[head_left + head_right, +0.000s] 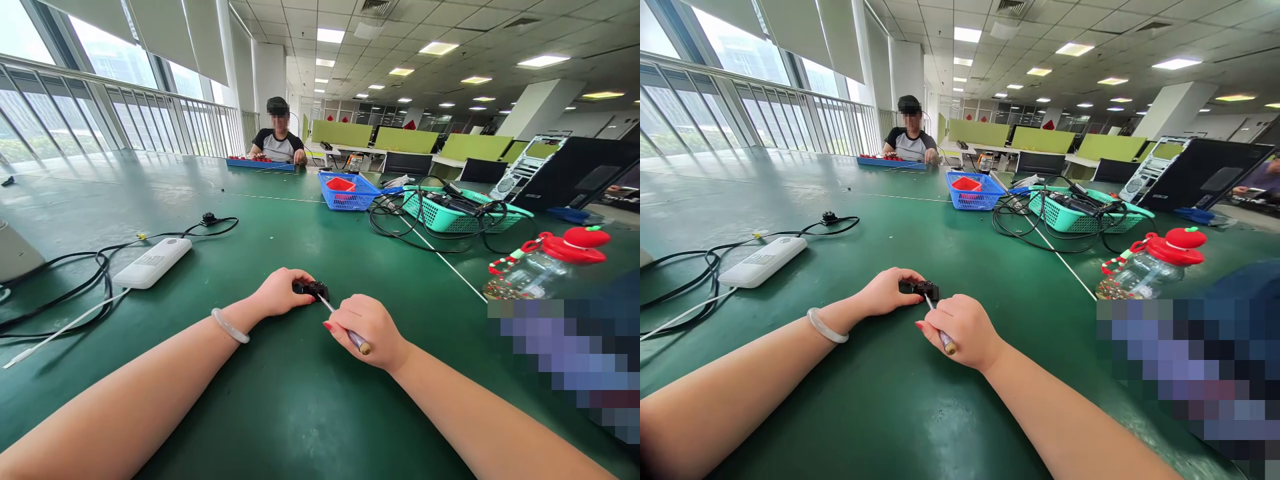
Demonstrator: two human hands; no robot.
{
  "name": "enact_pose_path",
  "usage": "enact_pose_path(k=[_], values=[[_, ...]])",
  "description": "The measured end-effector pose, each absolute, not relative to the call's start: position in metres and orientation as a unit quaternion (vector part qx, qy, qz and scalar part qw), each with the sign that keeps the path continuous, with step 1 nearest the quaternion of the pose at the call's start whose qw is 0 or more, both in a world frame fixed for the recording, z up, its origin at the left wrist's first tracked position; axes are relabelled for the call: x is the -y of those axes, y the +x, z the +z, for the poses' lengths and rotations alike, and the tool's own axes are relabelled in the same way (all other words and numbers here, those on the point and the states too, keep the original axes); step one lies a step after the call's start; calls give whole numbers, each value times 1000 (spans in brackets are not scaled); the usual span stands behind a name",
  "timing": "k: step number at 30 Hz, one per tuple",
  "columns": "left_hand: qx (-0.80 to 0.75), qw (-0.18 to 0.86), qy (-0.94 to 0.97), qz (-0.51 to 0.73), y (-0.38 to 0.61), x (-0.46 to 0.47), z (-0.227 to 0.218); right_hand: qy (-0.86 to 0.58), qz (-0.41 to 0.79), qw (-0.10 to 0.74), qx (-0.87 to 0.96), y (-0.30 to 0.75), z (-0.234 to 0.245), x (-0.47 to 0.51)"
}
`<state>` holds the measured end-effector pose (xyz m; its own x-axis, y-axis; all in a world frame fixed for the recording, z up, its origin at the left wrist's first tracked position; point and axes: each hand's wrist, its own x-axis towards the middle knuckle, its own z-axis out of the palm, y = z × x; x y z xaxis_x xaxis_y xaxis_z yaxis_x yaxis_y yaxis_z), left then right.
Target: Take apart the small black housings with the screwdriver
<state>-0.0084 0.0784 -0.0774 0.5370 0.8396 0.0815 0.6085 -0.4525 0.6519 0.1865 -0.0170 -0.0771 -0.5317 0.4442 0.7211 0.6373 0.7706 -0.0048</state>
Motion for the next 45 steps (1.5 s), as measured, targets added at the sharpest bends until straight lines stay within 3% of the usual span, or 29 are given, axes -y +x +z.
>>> enact_pose_path(k=[23,31,38,41,45], values=[[-424,301,832,193,-8,-77,-75,-347,-44,382,855,187,-76,16],[-410,299,839,196,-8,-78,-75,-342,-132,326,871,184,-81,14],[-414,286,842,197,-8,-79,-77,-321,-179,331,869,184,-80,14],[-419,290,836,202,-9,-80,-80,-367,-150,346,850,188,-78,14],[-425,286,835,199,-9,-80,-79,-454,-8,409,792,194,-80,9]])
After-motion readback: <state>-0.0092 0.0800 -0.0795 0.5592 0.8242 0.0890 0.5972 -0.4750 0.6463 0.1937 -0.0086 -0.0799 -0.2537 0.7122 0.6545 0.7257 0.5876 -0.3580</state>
